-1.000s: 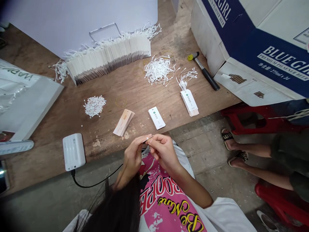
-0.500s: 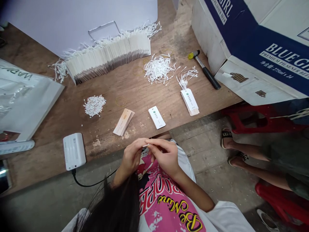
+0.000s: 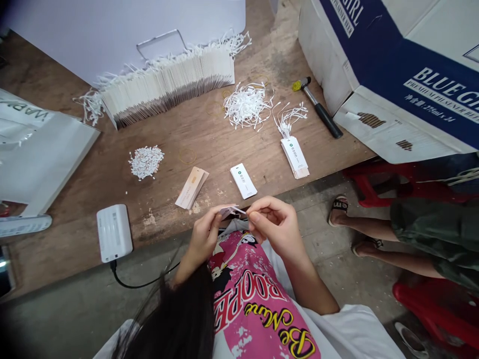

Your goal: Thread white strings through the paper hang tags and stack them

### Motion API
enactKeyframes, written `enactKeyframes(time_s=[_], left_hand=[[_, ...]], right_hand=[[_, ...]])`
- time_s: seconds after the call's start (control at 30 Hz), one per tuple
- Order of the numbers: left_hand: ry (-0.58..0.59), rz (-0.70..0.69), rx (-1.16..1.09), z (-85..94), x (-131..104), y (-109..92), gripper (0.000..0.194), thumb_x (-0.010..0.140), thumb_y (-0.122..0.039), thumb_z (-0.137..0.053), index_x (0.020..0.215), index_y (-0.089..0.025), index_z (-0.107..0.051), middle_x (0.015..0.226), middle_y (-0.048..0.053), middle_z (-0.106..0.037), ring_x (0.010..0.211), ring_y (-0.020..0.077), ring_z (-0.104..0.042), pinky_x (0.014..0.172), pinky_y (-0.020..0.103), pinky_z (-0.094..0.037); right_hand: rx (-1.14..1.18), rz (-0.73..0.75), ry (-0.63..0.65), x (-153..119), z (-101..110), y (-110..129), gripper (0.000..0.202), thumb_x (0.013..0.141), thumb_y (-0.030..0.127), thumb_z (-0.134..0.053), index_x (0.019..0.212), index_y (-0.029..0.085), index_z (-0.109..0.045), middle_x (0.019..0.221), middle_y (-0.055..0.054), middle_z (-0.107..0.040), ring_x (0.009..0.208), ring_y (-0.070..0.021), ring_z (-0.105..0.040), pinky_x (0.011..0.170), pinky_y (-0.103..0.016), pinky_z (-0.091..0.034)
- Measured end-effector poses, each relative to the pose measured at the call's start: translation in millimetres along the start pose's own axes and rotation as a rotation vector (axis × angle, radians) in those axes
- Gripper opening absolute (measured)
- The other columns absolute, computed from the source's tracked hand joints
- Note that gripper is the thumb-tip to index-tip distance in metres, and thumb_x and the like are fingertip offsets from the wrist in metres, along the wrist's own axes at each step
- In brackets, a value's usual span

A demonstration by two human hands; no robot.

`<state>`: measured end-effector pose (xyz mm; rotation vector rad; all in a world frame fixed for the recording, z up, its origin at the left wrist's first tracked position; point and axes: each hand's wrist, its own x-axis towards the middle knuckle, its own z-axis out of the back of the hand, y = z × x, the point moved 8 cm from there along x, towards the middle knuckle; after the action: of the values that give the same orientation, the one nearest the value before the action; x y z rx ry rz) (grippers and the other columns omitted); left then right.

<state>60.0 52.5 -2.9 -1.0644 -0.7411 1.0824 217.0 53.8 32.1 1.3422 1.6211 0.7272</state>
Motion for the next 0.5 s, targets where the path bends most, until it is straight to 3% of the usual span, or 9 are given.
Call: enactKeyframes(time_s=[0.13, 0.27, 0.4, 0.5], left_hand=[[-0.044, 0.201, -0.123, -0.1, -2, 11, 0.028, 0.097, -0.027, -0.039, 0.118, -0.020, -0.055, 0.102, 0.006, -0.072, 0.098, 0.0182, -0.067, 0.088, 0.029, -0.049], [-0.060, 0.404, -0.365, -5.7, -4, 22, 0.031, 0.092, -0.035, -0.048, 0.117, -0.017, -0.054, 0.100, 0.008, -0.072, 0.095, 0.0210, -0.068, 0.085, 0.031, -0.050], [-0.102, 0.457, -0.414, -6.5, -2, 26, 0.028, 0.084, -0.031, -0.061, 0.107, -0.016, -0.058, 0.099, 0.007, -0.070, 0.090, 0.0193, -0.067, 0.079, 0.027, -0.050], [-0.146, 0.462, -0.413, -5.0, -2, 28, 0.023, 0.081, -0.028, -0.064, 0.100, -0.015, -0.061, 0.095, 0.006, -0.071, 0.086, 0.0171, -0.066, 0.076, 0.024, -0.049]], right_hand=[[0.138, -0.088, 0.040, -1, -7, -6, 0.012, 0.074, 0.027, -0.076, 0.078, 0.017, -0.071, 0.062, -0.001, -0.064, 0.041, -0.0065, -0.050, 0.038, -0.018, -0.037], [0.139, -0.234, 0.060, 2, -6, -39, 0.016, 0.072, 0.027, -0.077, 0.082, 0.017, -0.069, 0.065, -0.002, -0.068, 0.043, -0.0088, -0.057, 0.040, -0.018, -0.042], [0.041, -0.347, 0.016, 5, 0, -76, 0.034, 0.066, 0.030, -0.082, 0.092, 0.019, -0.064, 0.070, -0.003, -0.073, 0.051, -0.0134, -0.065, 0.046, -0.021, -0.050], [-0.064, -0.330, -0.020, 6, 2, -83, 0.029, 0.065, 0.035, -0.082, 0.081, 0.016, -0.067, 0.067, -0.004, -0.072, 0.056, -0.0147, -0.067, 0.053, -0.024, -0.054]])
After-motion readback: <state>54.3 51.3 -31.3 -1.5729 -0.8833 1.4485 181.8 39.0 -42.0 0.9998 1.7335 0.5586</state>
